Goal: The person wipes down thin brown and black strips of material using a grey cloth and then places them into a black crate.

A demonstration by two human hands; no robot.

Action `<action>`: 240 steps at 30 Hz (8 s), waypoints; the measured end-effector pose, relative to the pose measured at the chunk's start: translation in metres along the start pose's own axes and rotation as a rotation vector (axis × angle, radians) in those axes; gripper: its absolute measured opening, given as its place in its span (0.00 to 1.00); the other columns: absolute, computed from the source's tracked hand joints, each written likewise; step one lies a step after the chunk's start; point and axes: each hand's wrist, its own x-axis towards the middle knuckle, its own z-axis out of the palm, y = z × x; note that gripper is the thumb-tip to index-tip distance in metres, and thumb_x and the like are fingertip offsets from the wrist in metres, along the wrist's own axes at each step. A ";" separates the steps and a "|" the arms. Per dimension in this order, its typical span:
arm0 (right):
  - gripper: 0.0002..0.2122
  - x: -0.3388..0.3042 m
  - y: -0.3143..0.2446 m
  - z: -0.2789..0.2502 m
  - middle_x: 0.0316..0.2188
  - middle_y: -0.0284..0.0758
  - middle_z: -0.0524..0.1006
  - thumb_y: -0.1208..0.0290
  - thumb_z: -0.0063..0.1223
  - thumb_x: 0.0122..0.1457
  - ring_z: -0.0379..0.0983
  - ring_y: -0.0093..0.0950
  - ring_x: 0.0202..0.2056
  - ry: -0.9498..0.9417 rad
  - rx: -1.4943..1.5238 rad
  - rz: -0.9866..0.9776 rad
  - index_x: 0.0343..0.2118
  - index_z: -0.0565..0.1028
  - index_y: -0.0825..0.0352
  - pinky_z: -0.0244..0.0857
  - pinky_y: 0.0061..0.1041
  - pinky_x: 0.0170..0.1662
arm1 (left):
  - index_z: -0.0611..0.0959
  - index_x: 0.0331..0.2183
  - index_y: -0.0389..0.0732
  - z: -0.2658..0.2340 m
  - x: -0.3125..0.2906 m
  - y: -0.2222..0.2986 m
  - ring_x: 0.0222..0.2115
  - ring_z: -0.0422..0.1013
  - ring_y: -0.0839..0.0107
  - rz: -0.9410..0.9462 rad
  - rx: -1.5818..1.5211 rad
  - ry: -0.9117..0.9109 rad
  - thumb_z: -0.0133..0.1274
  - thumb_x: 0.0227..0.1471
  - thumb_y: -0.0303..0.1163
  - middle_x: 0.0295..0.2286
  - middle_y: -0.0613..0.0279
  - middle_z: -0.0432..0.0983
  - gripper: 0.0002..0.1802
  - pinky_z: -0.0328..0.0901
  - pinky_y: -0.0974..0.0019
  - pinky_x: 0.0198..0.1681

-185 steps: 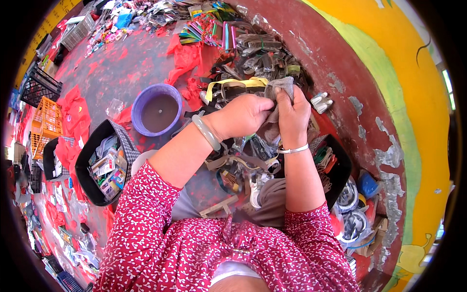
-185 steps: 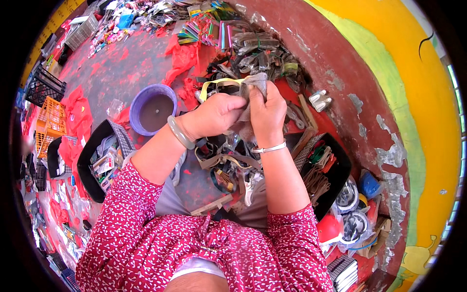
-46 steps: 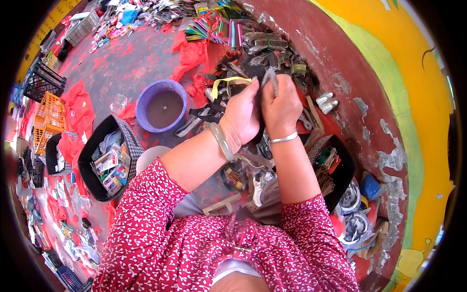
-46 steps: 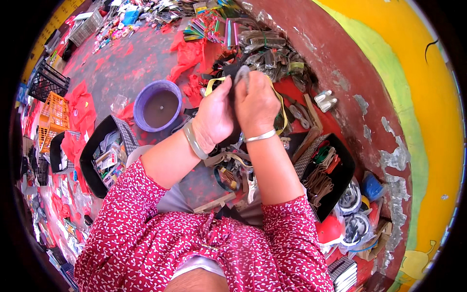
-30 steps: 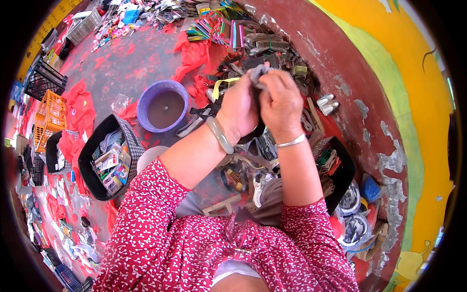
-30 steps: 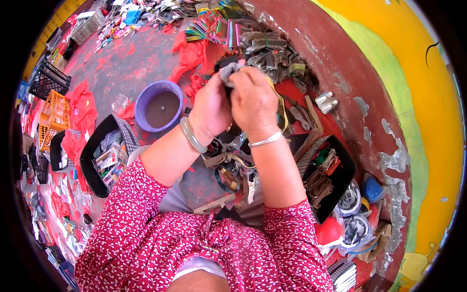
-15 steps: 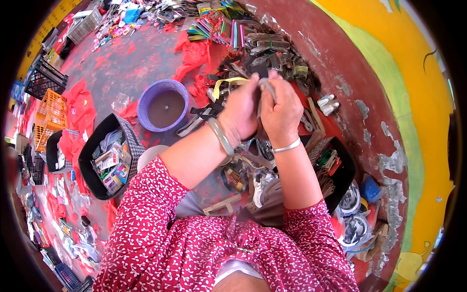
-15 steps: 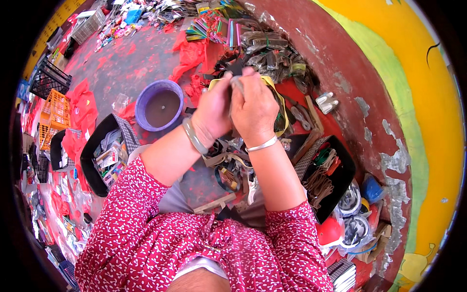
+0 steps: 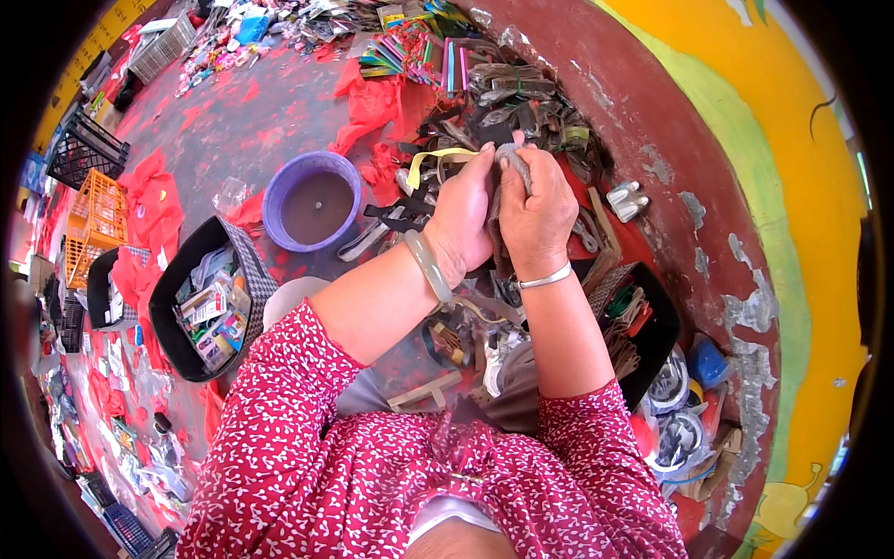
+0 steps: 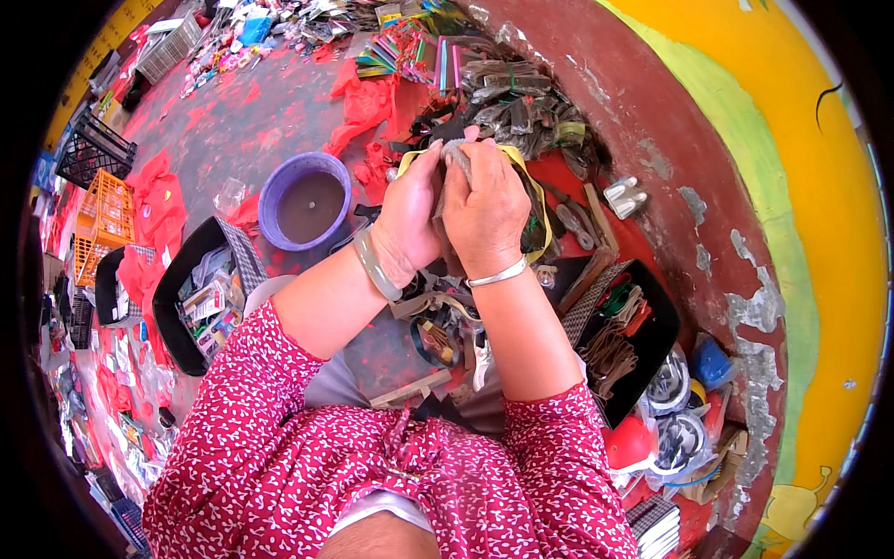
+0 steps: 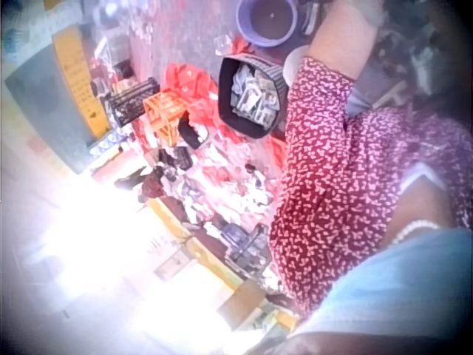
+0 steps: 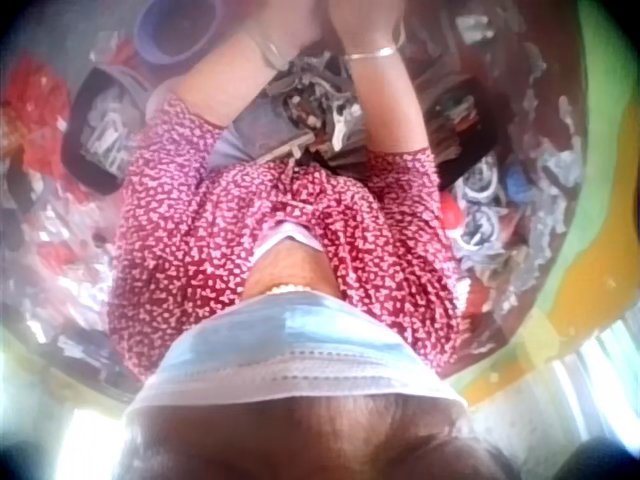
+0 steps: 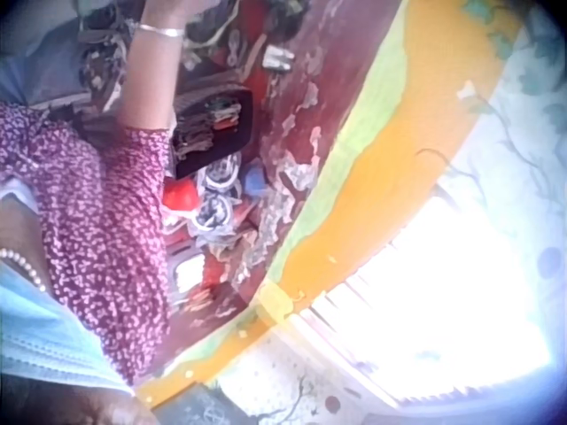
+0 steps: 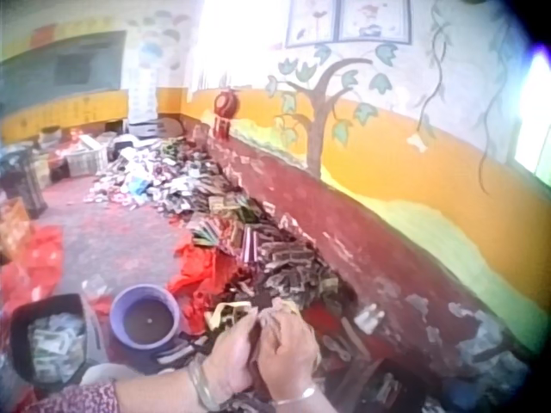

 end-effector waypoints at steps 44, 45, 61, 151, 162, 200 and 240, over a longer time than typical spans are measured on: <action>0.05 0.001 -0.001 -0.006 0.25 0.40 0.73 0.75 0.53 0.48 0.72 0.39 0.27 -0.116 0.004 -0.013 0.29 0.72 0.65 0.65 0.31 0.30 | 0.66 0.51 0.38 -0.004 0.007 0.006 0.53 0.58 0.62 0.083 0.022 -0.038 0.34 0.59 0.41 0.50 0.54 0.63 0.23 0.50 0.59 0.57; 0.05 0.005 0.005 -0.002 0.25 0.39 0.73 0.73 0.53 0.49 0.71 0.40 0.27 -0.004 -0.077 0.012 0.29 0.72 0.64 0.65 0.33 0.30 | 0.66 0.51 0.39 0.001 0.001 -0.001 0.52 0.59 0.63 0.027 0.014 -0.032 0.34 0.59 0.42 0.50 0.56 0.64 0.23 0.51 0.59 0.57; 0.08 0.023 0.080 -0.025 0.30 0.39 0.75 0.72 0.53 0.49 0.72 0.32 0.29 -0.147 0.061 0.525 0.32 0.75 0.68 0.65 0.27 0.34 | 0.65 0.52 0.36 0.001 0.005 0.016 0.54 0.57 0.61 -0.069 -0.091 -0.130 0.33 0.58 0.39 0.52 0.50 0.60 0.23 0.51 0.60 0.58; 0.10 0.011 0.042 -0.038 0.25 0.30 0.75 0.74 0.51 0.51 0.70 0.17 0.27 -1.010 0.644 0.761 0.36 0.75 0.70 0.63 0.16 0.31 | 0.60 0.50 0.25 -0.008 0.021 0.048 0.55 0.54 0.48 0.017 -0.215 -0.150 0.34 0.58 0.32 0.52 0.36 0.55 0.23 0.50 0.54 0.59; 0.07 0.000 0.007 -0.027 0.23 0.28 0.75 0.73 0.55 0.52 0.69 0.15 0.24 -0.721 1.164 1.002 0.30 0.77 0.72 0.62 0.14 0.28 | 0.53 0.53 0.25 -0.014 0.020 0.052 0.56 0.51 0.51 -0.113 0.073 -0.102 0.32 0.55 0.57 0.54 0.35 0.50 0.43 0.47 0.55 0.59; 0.10 -0.025 -0.028 0.004 0.38 0.42 0.72 0.82 0.51 0.46 0.67 0.39 0.39 -0.024 0.173 -0.060 0.35 0.74 0.70 0.61 0.32 0.44 | 0.63 0.49 0.28 -0.008 0.015 0.032 0.50 0.61 0.55 0.052 0.144 -0.029 0.29 0.45 0.72 0.46 0.43 0.65 0.52 0.56 0.57 0.55; 0.07 -0.021 0.010 0.001 0.19 0.25 0.73 0.71 0.55 0.53 0.66 0.13 0.22 -1.116 0.845 0.830 0.27 0.76 0.70 0.60 0.15 0.26 | 0.50 0.55 0.26 -0.016 0.029 0.069 0.57 0.49 0.51 0.179 -0.023 -0.111 0.25 0.55 0.61 0.55 0.37 0.48 0.45 0.45 0.56 0.60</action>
